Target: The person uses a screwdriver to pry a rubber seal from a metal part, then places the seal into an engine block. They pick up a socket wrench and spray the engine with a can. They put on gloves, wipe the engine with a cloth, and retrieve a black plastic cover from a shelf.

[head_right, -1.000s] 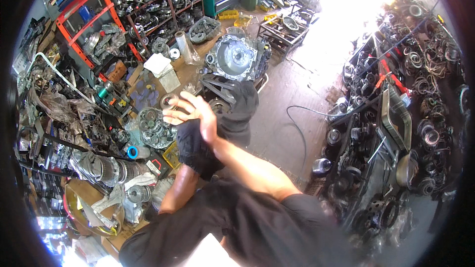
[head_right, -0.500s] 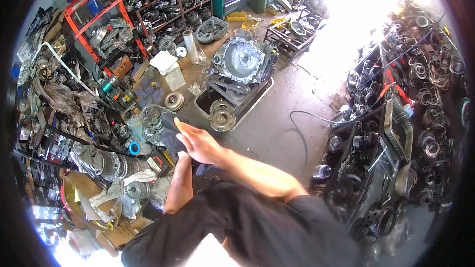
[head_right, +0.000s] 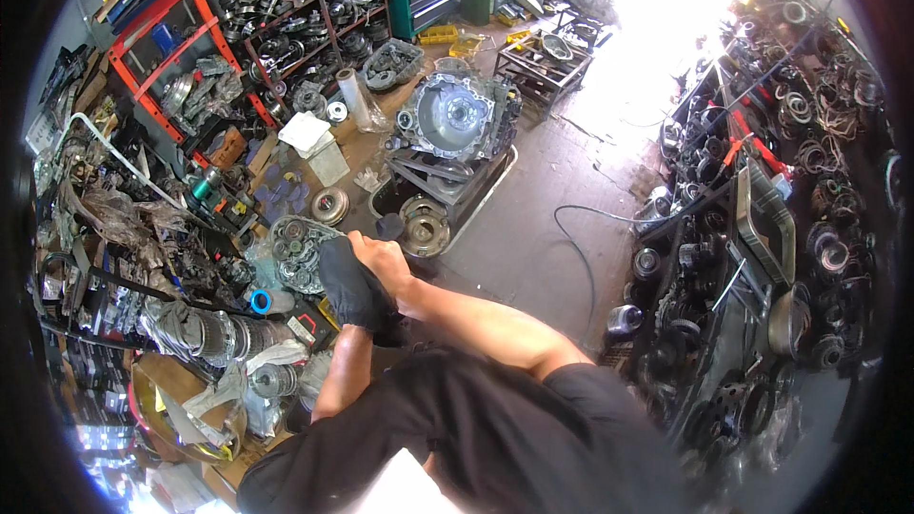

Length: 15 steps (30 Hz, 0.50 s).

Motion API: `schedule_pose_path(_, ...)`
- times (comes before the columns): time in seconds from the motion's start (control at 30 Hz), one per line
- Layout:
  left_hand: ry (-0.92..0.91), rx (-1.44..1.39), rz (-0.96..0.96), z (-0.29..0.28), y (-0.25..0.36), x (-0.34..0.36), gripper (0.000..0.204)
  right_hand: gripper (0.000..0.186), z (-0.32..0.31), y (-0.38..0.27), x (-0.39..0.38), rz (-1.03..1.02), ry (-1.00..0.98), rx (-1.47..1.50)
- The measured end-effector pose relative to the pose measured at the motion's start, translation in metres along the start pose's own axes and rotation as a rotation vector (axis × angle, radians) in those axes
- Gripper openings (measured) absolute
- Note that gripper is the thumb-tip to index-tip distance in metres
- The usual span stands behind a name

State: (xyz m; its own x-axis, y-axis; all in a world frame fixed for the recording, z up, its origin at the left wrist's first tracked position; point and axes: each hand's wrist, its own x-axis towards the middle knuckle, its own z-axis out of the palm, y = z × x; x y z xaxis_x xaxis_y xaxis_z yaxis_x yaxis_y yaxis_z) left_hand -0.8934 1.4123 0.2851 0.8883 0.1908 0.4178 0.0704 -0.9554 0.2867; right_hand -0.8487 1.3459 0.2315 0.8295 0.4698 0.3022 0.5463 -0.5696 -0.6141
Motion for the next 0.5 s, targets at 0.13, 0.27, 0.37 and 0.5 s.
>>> schedule_pose_path(0.13,-0.232,0.212,-0.091,0.013,-0.035,0.0,0.045,0.055,-0.004,-0.004,-0.015,-0.211,0.029,0.137)
schedule_pose_path(0.27,0.079,0.371,0.169,0.01,-0.049,-0.009,0.055,0.044,0.008,0.001,-0.035,0.023,-0.403,-0.149)
schedule_pose_path(0.37,-0.221,-0.068,0.005,0.0,-0.047,-0.006,0.033,0.032,0.02,0.014,-0.039,-0.072,-0.468,-0.035)
schedule_pose_path(0.5,-0.132,-0.245,-0.062,-0.015,-0.043,-0.008,0.033,0.029,0.009,0.024,-0.04,-0.439,-0.396,0.185)
